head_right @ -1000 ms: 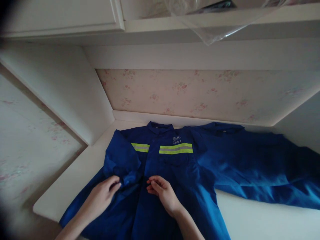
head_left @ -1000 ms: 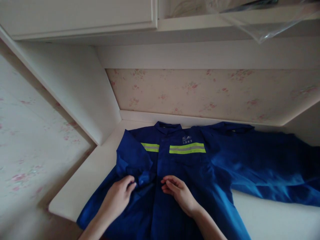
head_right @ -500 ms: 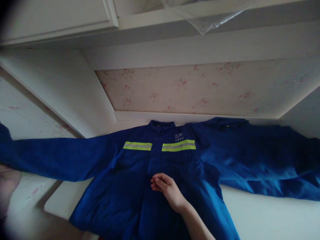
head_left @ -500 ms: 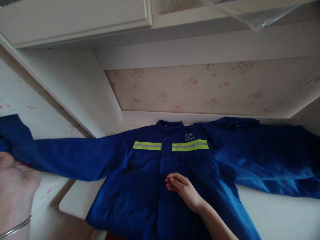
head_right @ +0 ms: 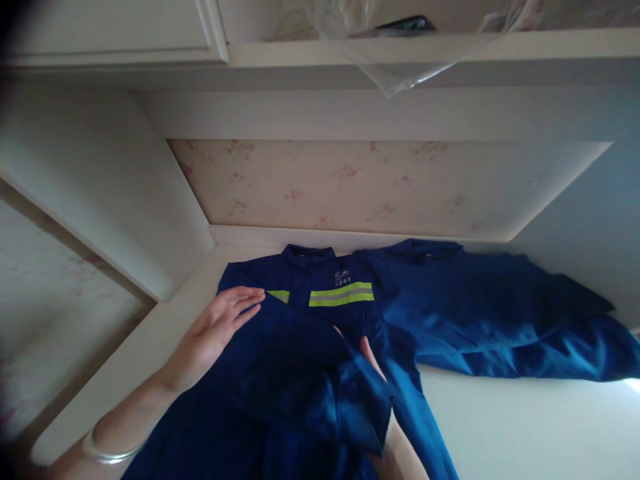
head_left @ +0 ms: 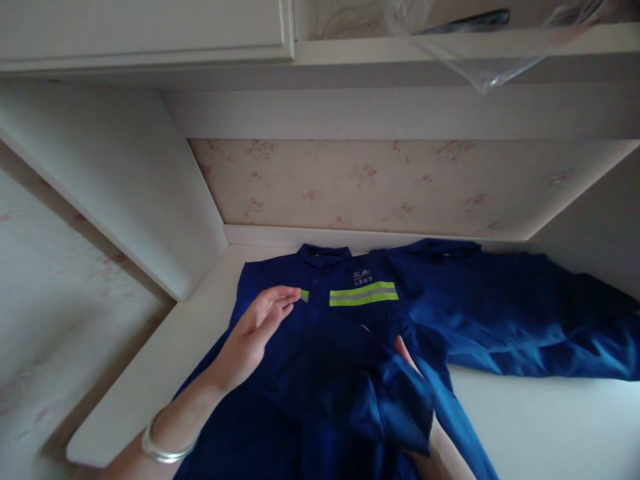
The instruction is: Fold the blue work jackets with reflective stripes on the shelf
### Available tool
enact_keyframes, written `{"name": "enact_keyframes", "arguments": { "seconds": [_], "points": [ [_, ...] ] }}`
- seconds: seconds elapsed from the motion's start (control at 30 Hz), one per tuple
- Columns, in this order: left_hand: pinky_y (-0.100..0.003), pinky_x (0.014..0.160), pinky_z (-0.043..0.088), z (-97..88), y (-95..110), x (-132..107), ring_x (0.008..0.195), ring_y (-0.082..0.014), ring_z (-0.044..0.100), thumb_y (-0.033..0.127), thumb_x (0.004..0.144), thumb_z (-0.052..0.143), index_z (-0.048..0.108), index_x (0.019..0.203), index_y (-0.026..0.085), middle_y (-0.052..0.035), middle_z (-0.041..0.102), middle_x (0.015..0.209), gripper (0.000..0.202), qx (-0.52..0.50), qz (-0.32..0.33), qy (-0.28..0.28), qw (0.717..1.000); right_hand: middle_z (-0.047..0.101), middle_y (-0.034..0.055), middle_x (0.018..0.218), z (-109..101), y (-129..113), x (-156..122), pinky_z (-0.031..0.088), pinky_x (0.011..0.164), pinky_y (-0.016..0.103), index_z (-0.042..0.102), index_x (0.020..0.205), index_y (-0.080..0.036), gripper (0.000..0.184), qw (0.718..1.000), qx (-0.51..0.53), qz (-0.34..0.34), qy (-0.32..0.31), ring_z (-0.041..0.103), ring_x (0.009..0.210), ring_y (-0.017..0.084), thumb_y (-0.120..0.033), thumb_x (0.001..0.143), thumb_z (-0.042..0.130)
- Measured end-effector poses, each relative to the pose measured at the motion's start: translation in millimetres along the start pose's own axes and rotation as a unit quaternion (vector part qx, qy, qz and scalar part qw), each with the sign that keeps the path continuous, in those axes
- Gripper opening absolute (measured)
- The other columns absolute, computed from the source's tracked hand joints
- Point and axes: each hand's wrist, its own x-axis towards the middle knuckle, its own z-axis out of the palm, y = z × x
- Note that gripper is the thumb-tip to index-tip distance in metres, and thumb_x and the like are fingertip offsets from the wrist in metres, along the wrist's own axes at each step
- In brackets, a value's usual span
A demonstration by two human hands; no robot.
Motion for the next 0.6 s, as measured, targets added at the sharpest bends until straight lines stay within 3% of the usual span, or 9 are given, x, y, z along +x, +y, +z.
{"name": "enact_keyframes", "arguments": {
  "seconds": [0.07, 0.17, 0.23, 0.33, 0.4, 0.5, 0.6],
  "points": [
    [-0.037, 0.109, 0.042, 20.5, -35, 8, 0.133, -0.0195, 0.047, 0.048, 0.100, 0.025, 0.038, 0.141, 0.023, -0.0073, 0.050, 0.145, 0.050, 0.152, -0.020, -0.037, 0.987, 0.069, 0.0062, 0.117, -12, 3, -12, 0.049, 0.093, 0.046, 0.058, 0.131, -0.032, 0.072, 0.995, 0.094, 0.042, 0.007, 0.061, 0.113, 0.029, -0.079, 0.083, 0.031],
    [-0.061, 0.114, 0.024, 37.5, -93, 8, 0.139, -0.0315, 0.037, 0.051, 0.096, 0.037, 0.045, 0.140, 0.016, -0.0150, 0.044, 0.149, 0.057, 0.285, -0.051, -0.031, 0.957, 0.066, 0.0052, 0.125, -28, 14, -33, 0.045, 0.101, 0.046, 0.051, 0.139, -0.032, 0.064, 0.978, 0.187, 0.091, 0.022, 0.058, 0.119, 0.029, -0.068, 0.087, 0.043],
    [-0.068, 0.114, 0.012, 40.2, -121, 3, 0.142, -0.0360, 0.030, 0.050, 0.094, 0.040, 0.047, 0.139, 0.011, -0.0179, 0.041, 0.150, 0.060, 0.321, -0.053, -0.024, 0.945, 0.065, 0.0057, 0.127, -37, 17, -49, 0.042, 0.103, 0.047, 0.050, 0.140, -0.032, 0.059, 0.971, 0.208, 0.108, 0.046, 0.058, 0.120, 0.029, -0.056, 0.086, 0.055],
    [-0.063, 0.117, 0.009, 38.9, -138, -5, 0.143, -0.0333, 0.029, 0.052, 0.094, 0.039, 0.045, 0.141, 0.012, -0.0149, 0.039, 0.152, 0.062, 0.361, -0.045, -0.026, 0.931, 0.063, 0.0058, 0.132, -54, 6, -71, 0.045, 0.100, 0.046, 0.056, 0.133, -0.031, 0.059, 0.979, 0.144, 0.121, 0.079, 0.060, 0.116, 0.029, -0.032, 0.076, 0.073],
    [-0.061, 0.118, 0.011, 38.5, -141, -7, 0.143, -0.0319, 0.029, 0.054, 0.094, 0.038, 0.043, 0.144, 0.015, -0.0125, 0.038, 0.153, 0.064, 0.374, -0.042, -0.029, 0.926, 0.063, 0.0069, 0.131, -72, -12, -78, 0.049, 0.095, 0.043, 0.063, 0.124, -0.028, 0.054, 0.984, 0.060, 0.121, 0.116, 0.063, 0.112, 0.028, -0.026, 0.071, 0.077],
    [-0.060, 0.117, 0.015, 40.9, -144, -7, 0.143, -0.0312, 0.030, 0.056, 0.094, 0.035, 0.040, 0.145, 0.016, -0.0113, 0.036, 0.154, 0.065, 0.413, -0.031, -0.029, 0.910, 0.066, 0.0079, 0.122, -116, -49, -75, 0.053, 0.090, 0.042, 0.066, 0.111, -0.025, 0.045, 0.969, -0.023, 0.026, 0.243, 0.065, 0.103, 0.026, -0.034, 0.069, 0.079],
    [-0.058, 0.117, 0.019, 44.1, -149, -8, 0.142, -0.0300, 0.032, 0.057, 0.095, 0.032, 0.039, 0.146, 0.017, -0.0106, 0.036, 0.154, 0.065, 0.451, -0.017, -0.023, 0.892, 0.068, 0.0044, 0.100, -170, -85, -58, 0.057, 0.079, 0.043, 0.062, 0.093, -0.025, 0.037, 0.886, -0.059, -0.141, 0.437, 0.068, 0.086, 0.024, -0.035, 0.062, 0.078]
  ]
}}
